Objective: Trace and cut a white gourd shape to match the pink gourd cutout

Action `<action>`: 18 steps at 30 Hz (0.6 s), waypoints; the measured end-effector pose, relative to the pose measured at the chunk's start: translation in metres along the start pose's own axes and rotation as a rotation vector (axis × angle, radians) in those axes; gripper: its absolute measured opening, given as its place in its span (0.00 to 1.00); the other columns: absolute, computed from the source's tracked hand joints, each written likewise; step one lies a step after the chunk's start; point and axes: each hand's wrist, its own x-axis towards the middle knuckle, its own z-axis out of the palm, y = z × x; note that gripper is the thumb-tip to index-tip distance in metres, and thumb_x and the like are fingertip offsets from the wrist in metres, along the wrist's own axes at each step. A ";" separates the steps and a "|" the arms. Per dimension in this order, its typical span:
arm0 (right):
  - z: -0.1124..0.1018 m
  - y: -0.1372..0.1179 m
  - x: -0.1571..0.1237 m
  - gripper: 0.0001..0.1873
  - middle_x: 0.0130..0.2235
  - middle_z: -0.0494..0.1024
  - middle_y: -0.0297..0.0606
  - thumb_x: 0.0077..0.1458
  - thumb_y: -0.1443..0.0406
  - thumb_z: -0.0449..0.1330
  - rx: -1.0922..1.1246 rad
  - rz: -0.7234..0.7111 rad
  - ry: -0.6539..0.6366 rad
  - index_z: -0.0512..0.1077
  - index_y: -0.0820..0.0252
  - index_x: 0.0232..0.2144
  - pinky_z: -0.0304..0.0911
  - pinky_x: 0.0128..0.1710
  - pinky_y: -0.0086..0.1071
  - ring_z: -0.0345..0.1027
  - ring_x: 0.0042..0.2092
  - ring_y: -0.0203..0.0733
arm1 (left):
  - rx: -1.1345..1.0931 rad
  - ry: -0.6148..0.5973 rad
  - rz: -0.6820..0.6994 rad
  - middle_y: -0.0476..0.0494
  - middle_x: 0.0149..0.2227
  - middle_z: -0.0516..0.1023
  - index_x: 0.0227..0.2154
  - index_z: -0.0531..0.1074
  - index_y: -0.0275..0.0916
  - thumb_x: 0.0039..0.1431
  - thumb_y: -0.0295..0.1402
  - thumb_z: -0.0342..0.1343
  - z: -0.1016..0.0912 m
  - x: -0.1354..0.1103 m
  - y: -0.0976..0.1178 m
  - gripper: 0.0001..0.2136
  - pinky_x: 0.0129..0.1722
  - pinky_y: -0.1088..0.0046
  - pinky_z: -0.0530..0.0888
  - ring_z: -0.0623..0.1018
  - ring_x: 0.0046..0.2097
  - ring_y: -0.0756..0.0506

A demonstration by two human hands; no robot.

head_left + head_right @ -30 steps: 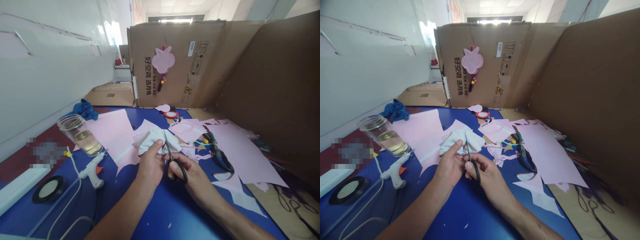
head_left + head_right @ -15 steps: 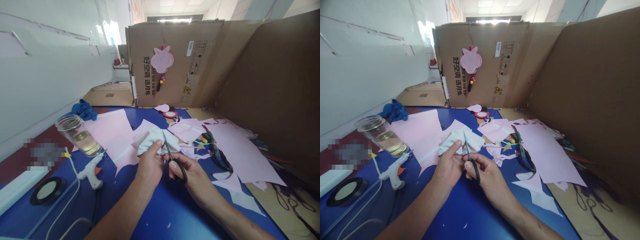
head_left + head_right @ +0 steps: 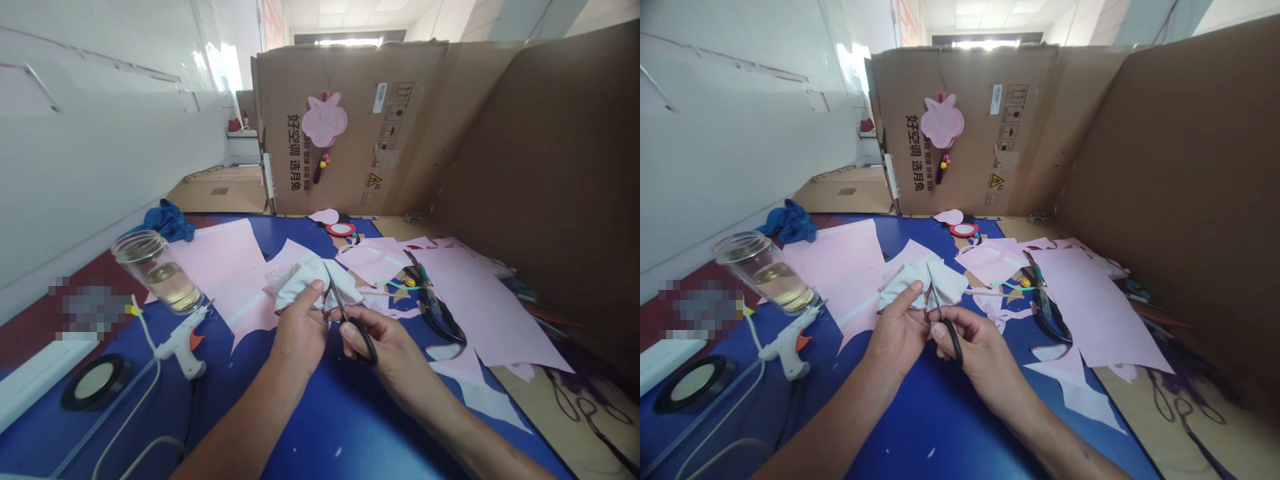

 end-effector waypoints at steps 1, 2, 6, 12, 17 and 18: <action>0.000 -0.001 0.000 0.23 0.28 0.71 0.30 0.60 0.47 0.70 -0.008 0.005 0.003 0.80 0.57 0.49 0.51 0.34 0.33 0.59 0.32 0.39 | 0.010 -0.004 0.000 0.45 0.30 0.81 0.39 0.76 0.36 0.47 0.36 0.75 0.000 0.000 0.000 0.18 0.31 0.65 0.78 0.78 0.25 0.46; 0.000 -0.002 0.000 0.24 0.28 0.72 0.30 0.59 0.47 0.71 -0.014 0.011 0.004 0.80 0.57 0.49 0.52 0.34 0.33 0.60 0.32 0.39 | 0.018 -0.006 -0.001 0.45 0.30 0.82 0.39 0.77 0.36 0.47 0.36 0.74 -0.001 0.000 0.000 0.18 0.31 0.65 0.78 0.78 0.25 0.46; 0.000 -0.005 0.001 0.25 0.28 0.73 0.30 0.57 0.47 0.72 -0.022 0.024 -0.002 0.80 0.56 0.48 0.54 0.35 0.34 0.61 0.32 0.39 | 0.013 -0.017 0.007 0.45 0.31 0.82 0.40 0.77 0.36 0.47 0.36 0.74 0.001 0.000 0.000 0.18 0.32 0.64 0.79 0.76 0.24 0.47; -0.001 -0.004 0.002 0.26 0.28 0.73 0.31 0.59 0.45 0.71 -0.016 0.022 -0.008 0.80 0.57 0.49 0.53 0.35 0.33 0.61 0.32 0.38 | -0.006 -0.034 0.002 0.45 0.33 0.82 0.39 0.77 0.37 0.47 0.35 0.74 0.003 -0.001 0.001 0.18 0.32 0.65 0.78 0.76 0.24 0.48; -0.001 -0.005 0.001 0.28 0.28 0.73 0.31 0.58 0.45 0.71 -0.006 0.010 -0.003 0.80 0.59 0.49 0.53 0.34 0.33 0.61 0.32 0.38 | -0.008 -0.055 -0.040 0.48 0.28 0.79 0.38 0.76 0.37 0.48 0.36 0.74 0.001 -0.003 0.002 0.18 0.30 0.66 0.78 0.75 0.24 0.48; -0.001 -0.005 0.001 0.28 0.28 0.73 0.31 0.58 0.45 0.71 -0.005 0.009 -0.003 0.80 0.59 0.49 0.53 0.34 0.33 0.61 0.32 0.38 | -0.004 -0.059 -0.048 0.48 0.27 0.79 0.38 0.76 0.38 0.48 0.36 0.74 0.001 -0.003 0.002 0.17 0.29 0.66 0.78 0.75 0.23 0.48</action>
